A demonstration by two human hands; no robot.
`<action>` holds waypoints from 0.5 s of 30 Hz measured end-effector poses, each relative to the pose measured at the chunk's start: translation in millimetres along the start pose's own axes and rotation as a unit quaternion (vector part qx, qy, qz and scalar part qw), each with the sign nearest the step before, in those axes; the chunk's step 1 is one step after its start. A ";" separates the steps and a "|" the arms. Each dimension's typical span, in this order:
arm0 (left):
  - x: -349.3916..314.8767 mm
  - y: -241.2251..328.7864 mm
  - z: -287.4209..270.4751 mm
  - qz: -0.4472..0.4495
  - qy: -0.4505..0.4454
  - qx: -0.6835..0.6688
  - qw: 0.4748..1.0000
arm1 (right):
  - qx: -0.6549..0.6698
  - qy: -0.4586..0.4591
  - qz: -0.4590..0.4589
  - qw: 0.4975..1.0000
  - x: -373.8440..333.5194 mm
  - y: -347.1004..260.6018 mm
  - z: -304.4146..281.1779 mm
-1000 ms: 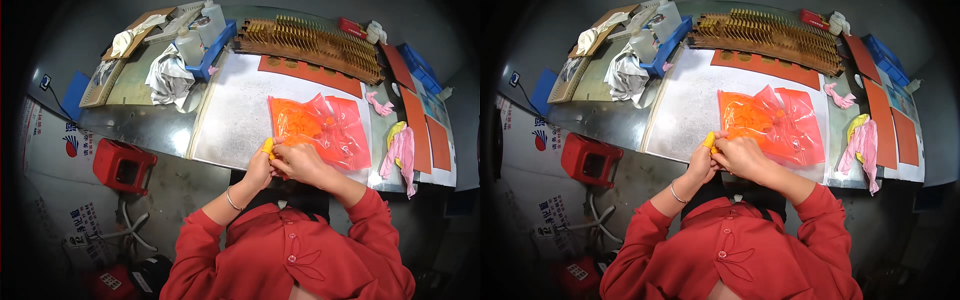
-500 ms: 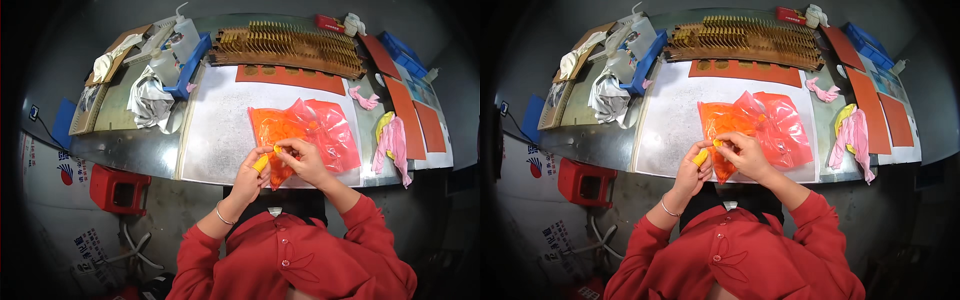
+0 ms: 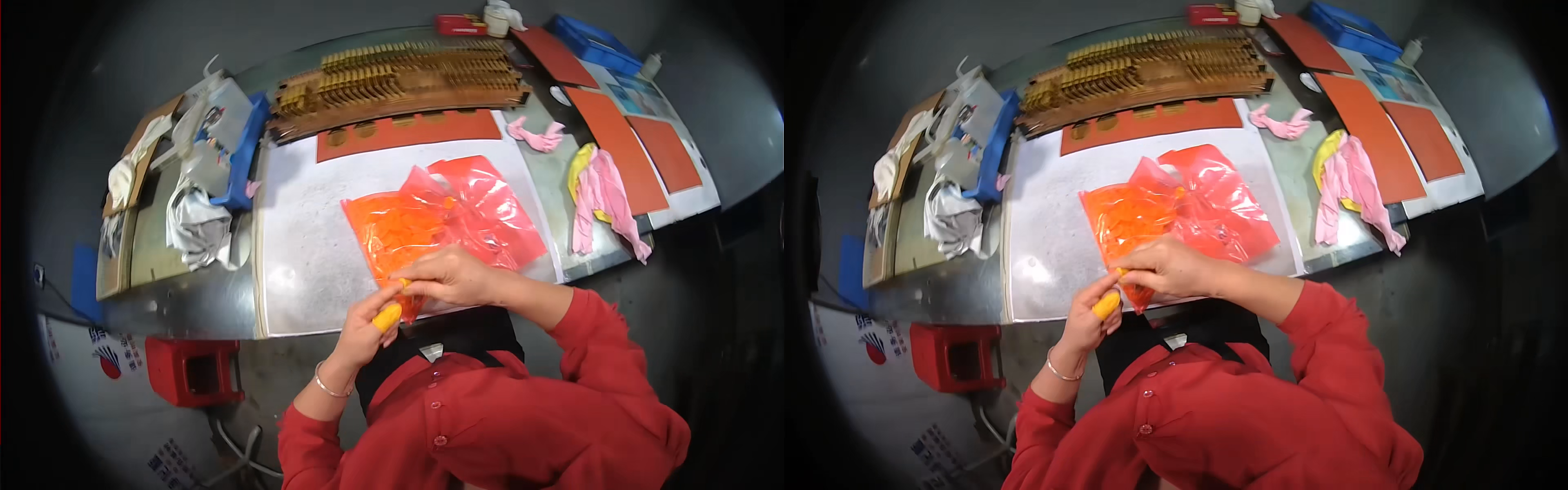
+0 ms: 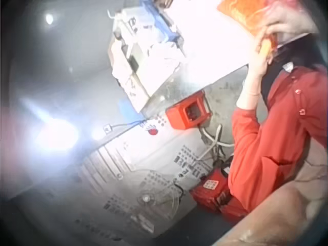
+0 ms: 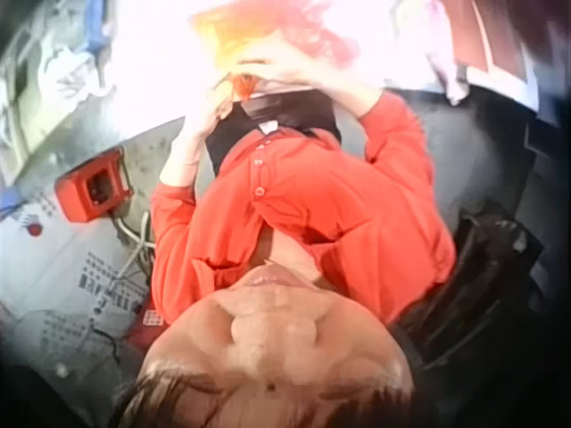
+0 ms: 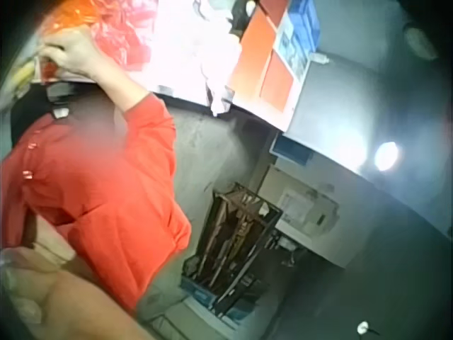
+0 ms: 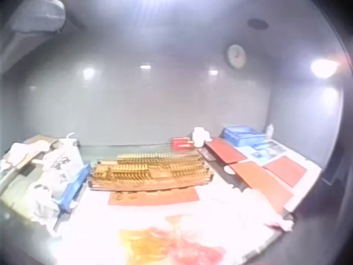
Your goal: The person puts on yellow finger cots and then pours a liquid from a large plastic bottle into a smaller container. The person is working at a table with various craft supplies, including red mats and wooden racks.
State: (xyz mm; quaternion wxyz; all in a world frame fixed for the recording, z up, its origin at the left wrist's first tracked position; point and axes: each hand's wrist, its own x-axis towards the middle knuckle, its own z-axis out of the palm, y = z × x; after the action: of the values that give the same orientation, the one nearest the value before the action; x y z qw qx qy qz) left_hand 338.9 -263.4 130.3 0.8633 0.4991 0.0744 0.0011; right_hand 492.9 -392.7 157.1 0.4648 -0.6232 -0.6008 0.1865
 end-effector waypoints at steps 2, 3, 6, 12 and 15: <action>-1.7 4.5 -1.9 -0.041 -0.061 0.034 0.997 | 0.049 -0.043 -0.011 0.998 -0.6 -7.8 -3.5; -0.8 7.6 -1.5 -0.067 -0.100 0.061 0.991 | 0.019 -0.086 -0.030 0.996 -1.3 -16.4 -4.3; 3.4 14.3 5.3 -0.139 -0.144 0.166 0.966 | -0.098 -0.225 0.017 0.969 -8.4 -17.2 -1.5; 9.0 16.7 16.0 -0.212 -0.216 0.222 0.927 | -0.078 -0.242 0.050 0.966 -23.7 -18.6 4.8; 10.7 11.4 10.8 -0.213 -0.167 0.254 0.929 | -0.029 -0.195 0.046 0.979 -28.6 -20.7 14.8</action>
State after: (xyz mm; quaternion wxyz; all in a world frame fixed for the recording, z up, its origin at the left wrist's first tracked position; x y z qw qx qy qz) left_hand 351.7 -266.2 144.1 0.6878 0.6671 0.0316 -0.2845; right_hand 463.4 -417.0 157.1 0.3111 -0.6152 -0.6558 0.3078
